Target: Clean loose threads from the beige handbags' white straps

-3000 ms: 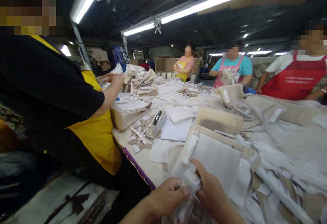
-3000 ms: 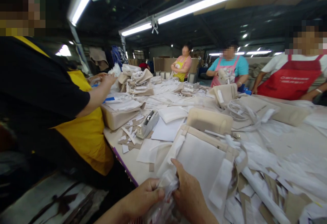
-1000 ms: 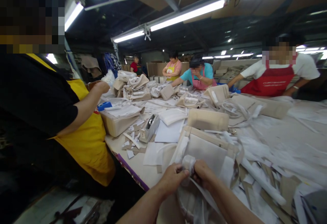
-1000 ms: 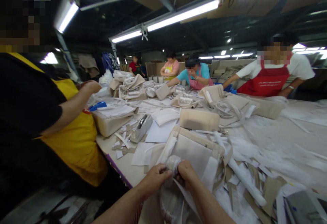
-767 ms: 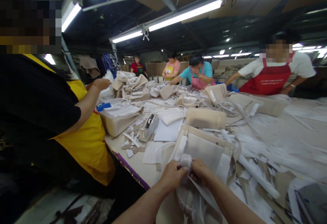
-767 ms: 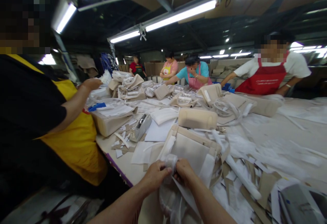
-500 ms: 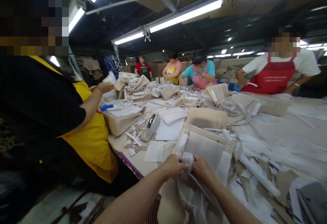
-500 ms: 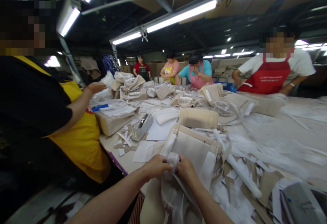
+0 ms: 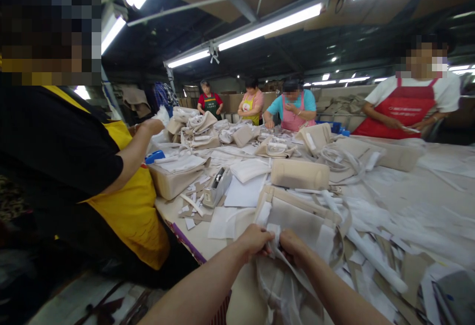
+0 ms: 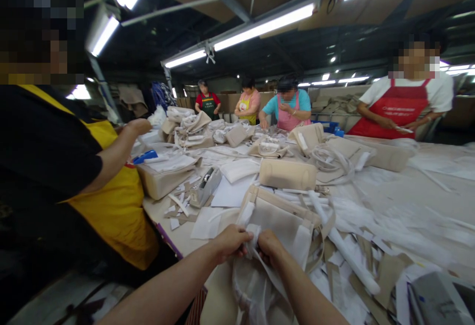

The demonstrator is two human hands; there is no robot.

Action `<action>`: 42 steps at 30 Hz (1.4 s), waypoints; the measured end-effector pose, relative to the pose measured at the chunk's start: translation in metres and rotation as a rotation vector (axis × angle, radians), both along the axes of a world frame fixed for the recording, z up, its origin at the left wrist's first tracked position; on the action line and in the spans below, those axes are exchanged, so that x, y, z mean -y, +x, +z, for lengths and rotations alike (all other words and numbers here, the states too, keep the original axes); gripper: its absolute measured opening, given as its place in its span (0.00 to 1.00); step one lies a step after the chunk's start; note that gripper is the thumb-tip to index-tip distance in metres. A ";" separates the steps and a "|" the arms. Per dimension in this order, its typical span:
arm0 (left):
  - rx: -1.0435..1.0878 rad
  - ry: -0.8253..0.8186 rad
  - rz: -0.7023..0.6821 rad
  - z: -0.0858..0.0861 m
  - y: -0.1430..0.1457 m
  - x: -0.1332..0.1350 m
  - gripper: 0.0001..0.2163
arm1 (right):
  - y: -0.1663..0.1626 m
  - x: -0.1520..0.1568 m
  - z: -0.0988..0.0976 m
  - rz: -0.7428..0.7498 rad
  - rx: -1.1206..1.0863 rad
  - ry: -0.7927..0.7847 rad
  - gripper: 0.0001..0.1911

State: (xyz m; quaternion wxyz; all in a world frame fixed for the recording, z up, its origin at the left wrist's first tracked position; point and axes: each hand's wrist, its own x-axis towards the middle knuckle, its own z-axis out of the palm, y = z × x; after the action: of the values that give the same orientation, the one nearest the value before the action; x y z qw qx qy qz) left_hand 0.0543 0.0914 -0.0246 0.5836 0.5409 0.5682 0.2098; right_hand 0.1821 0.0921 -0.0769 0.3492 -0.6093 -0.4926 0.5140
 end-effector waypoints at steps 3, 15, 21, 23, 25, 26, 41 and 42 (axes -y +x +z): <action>0.006 0.011 -0.012 -0.006 -0.002 -0.001 0.09 | -0.001 0.004 0.000 0.022 0.074 -0.064 0.16; 0.069 -0.017 -0.020 -0.013 -0.003 -0.007 0.08 | 0.017 0.036 0.017 -0.033 0.389 0.190 0.18; 0.178 -0.033 0.008 -0.018 -0.006 -0.001 0.08 | 0.007 0.034 0.009 0.008 0.290 0.294 0.17; 0.199 -0.052 0.026 -0.017 -0.005 0.002 0.09 | 0.006 0.033 0.004 0.005 0.251 0.262 0.17; 0.211 -0.072 0.060 -0.014 -0.004 0.006 0.09 | 0.005 0.034 0.001 0.008 0.196 0.216 0.18; 0.217 -0.083 0.079 -0.013 -0.003 0.008 0.09 | 0.006 0.035 0.001 0.008 0.176 0.201 0.19; 0.239 -0.031 0.126 -0.017 0.003 0.013 0.07 | 0.020 0.028 0.027 0.077 0.515 0.227 0.17; 0.247 -0.016 0.124 -0.019 0.002 0.015 0.08 | 0.024 0.020 0.038 0.089 0.613 0.218 0.19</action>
State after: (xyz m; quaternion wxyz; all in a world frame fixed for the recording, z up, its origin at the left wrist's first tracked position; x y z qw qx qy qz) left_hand 0.0565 0.0769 -0.0436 0.6394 0.4702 0.5259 0.3058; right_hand 0.2058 0.0724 -0.0393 0.2251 -0.6724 -0.6532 0.2655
